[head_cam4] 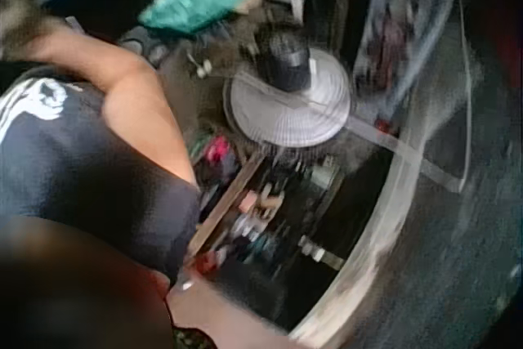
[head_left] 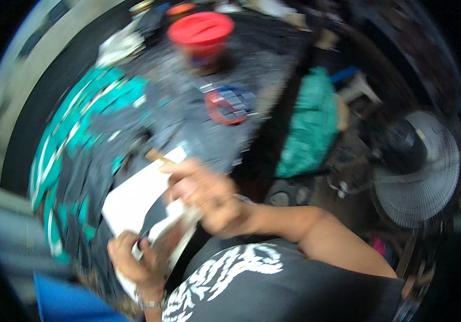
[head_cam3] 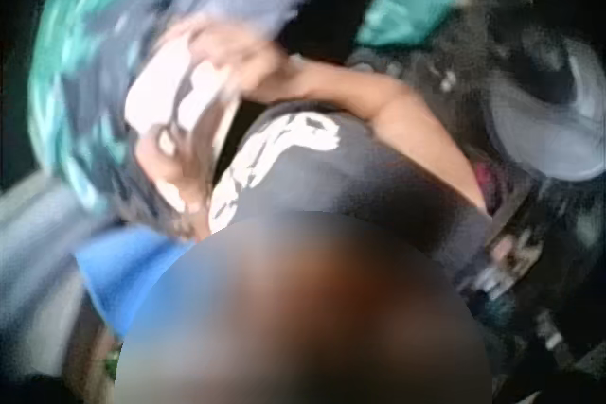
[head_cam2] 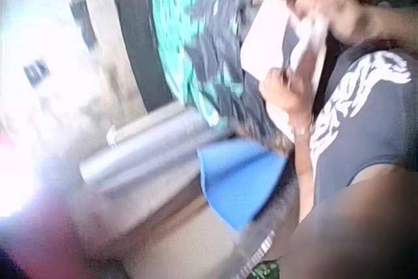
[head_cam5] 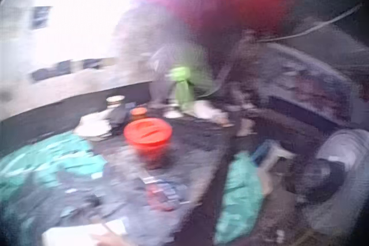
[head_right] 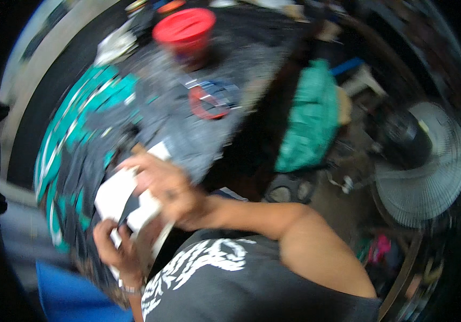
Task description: The person cuts a black rubber piece with scissors, then repeatedly hammers it on a white board and uses a small metal tool to shape its edges. The person handles multiple similar rubber pieces on the table and continues the same sequence on another piece.
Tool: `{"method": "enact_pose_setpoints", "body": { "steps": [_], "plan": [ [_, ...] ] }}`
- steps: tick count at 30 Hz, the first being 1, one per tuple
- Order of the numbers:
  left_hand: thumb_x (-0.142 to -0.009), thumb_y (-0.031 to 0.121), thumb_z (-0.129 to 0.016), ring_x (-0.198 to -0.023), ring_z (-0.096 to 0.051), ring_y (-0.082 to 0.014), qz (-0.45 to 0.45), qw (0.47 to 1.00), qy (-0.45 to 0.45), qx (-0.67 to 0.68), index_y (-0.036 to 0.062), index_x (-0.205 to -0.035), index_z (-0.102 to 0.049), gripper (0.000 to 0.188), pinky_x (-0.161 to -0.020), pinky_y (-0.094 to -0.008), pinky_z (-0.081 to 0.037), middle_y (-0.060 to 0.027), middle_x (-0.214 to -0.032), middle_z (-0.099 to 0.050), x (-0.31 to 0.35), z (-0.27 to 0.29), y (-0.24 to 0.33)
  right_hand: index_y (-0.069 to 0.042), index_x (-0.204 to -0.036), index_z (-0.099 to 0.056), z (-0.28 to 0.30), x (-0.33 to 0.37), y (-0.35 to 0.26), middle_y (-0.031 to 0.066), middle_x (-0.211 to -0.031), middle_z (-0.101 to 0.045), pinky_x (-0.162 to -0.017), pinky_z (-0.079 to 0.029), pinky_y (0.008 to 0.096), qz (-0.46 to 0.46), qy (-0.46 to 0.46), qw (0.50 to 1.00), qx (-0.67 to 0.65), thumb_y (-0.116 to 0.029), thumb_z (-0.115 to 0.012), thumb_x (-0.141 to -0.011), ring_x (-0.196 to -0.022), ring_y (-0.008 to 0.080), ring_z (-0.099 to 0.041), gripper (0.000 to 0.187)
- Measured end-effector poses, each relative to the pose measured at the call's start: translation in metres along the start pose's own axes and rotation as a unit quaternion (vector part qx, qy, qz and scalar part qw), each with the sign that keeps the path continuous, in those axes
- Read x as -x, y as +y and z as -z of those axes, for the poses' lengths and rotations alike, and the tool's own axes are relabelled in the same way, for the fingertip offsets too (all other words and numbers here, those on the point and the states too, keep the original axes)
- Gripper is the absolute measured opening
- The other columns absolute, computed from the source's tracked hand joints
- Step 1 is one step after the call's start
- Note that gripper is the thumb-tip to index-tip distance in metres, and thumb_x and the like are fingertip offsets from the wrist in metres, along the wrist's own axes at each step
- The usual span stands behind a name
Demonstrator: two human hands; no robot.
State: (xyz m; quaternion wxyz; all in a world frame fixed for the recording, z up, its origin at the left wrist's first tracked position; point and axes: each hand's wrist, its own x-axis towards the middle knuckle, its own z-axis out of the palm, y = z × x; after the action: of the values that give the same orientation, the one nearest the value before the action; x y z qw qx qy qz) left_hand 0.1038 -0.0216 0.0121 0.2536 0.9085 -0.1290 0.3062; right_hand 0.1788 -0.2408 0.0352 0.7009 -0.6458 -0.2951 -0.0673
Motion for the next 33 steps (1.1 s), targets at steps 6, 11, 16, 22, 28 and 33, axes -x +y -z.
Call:
{"method": "enact_pose_setpoints", "body": {
  "steps": [6,11,16,22,28,33],
  "plan": [
    [-0.068,-0.001,-0.081,-0.085,-0.063,-0.0245,-0.067,0.998,0.01,-0.013,0.0086,-0.1,-0.059,0.04,-0.081,-0.0422,-0.039,-0.0073,-0.094,-0.062,-0.006,0.012,0.007,-0.001,-0.141,-0.057,0.006,0.01,0.004,0.0181,-0.118,-0.06,-0.096,-0.047,0.0378,-0.069,-0.208,0.971,0.096,0.007,-0.054,-0.095,-0.106,0.0299,-0.058,0.046],
    [-0.079,0.012,-0.071,-0.083,-0.066,-0.0212,-0.116,0.991,0.038,-0.061,0.0073,-0.089,-0.06,0.015,-0.082,-0.0402,-0.037,-0.0085,-0.093,-0.068,0.002,0.004,0.014,-0.003,-0.139,-0.062,0.001,0.023,0.014,0.0159,-0.12,-0.058,-0.084,-0.052,0.031,-0.016,-0.165,0.981,0.099,0.015,-0.057,-0.09,-0.099,0.024,-0.061,0.052],
    [-0.079,0.011,-0.076,-0.088,-0.068,-0.0229,-0.102,0.994,0.031,-0.009,0.0094,-0.105,-0.054,0.034,-0.086,-0.0429,-0.037,-0.0091,-0.1,-0.069,0.012,0.004,0.003,0.001,-0.139,-0.061,-0.001,0.033,0.022,0.0137,-0.125,-0.052,-0.063,-0.047,0.02,-0.09,-0.16,0.982,-0.04,0.012,-0.049,-0.098,-0.082,0.0109,-0.062,0.044],
    [-0.076,0.003,-0.08,-0.093,-0.07,-0.0255,-0.041,0.997,0.01,0.059,0.0117,-0.119,-0.04,0.06,-0.089,-0.0467,-0.04,-0.0124,-0.104,-0.07,0.021,-0.001,-0.007,0.007,-0.139,-0.057,-0.006,0.034,0.026,0.0141,-0.124,-0.05,-0.058,-0.045,0.0185,-0.173,-0.127,0.962,-0.17,0.006,-0.044,-0.105,-0.079,0.0122,-0.065,0.037],
    [-0.085,-0.006,-0.069,-0.087,-0.071,-0.0303,0.072,0.977,-0.027,0.199,0.0029,-0.12,-0.051,0.04,-0.079,-0.0413,-0.049,-0.0162,-0.1,-0.07,0.015,0.007,0.006,0.007,-0.141,-0.049,-0.001,0.027,0.026,0.0163,-0.115,-0.056,-0.063,-0.049,0.0236,-0.27,-0.082,0.944,-0.171,-0.012,-0.043,-0.108,-0.083,0.0151,-0.065,0.038],
    [-0.09,-0.003,-0.068,-0.093,-0.07,-0.0251,0.295,0.906,-0.161,0.257,-0.0042,-0.118,-0.063,0.029,-0.082,-0.0336,-0.053,-0.0159,-0.106,-0.07,0.016,0.013,0.013,0.002,-0.127,-0.046,0.01,0.01,0.012,0.0058,-0.07,-0.052,-0.056,-0.037,0.0235,-0.223,-0.029,0.973,-0.045,-0.051,-0.021,-0.108,-0.057,0.0097,-0.043,0.061]
  ]
}}
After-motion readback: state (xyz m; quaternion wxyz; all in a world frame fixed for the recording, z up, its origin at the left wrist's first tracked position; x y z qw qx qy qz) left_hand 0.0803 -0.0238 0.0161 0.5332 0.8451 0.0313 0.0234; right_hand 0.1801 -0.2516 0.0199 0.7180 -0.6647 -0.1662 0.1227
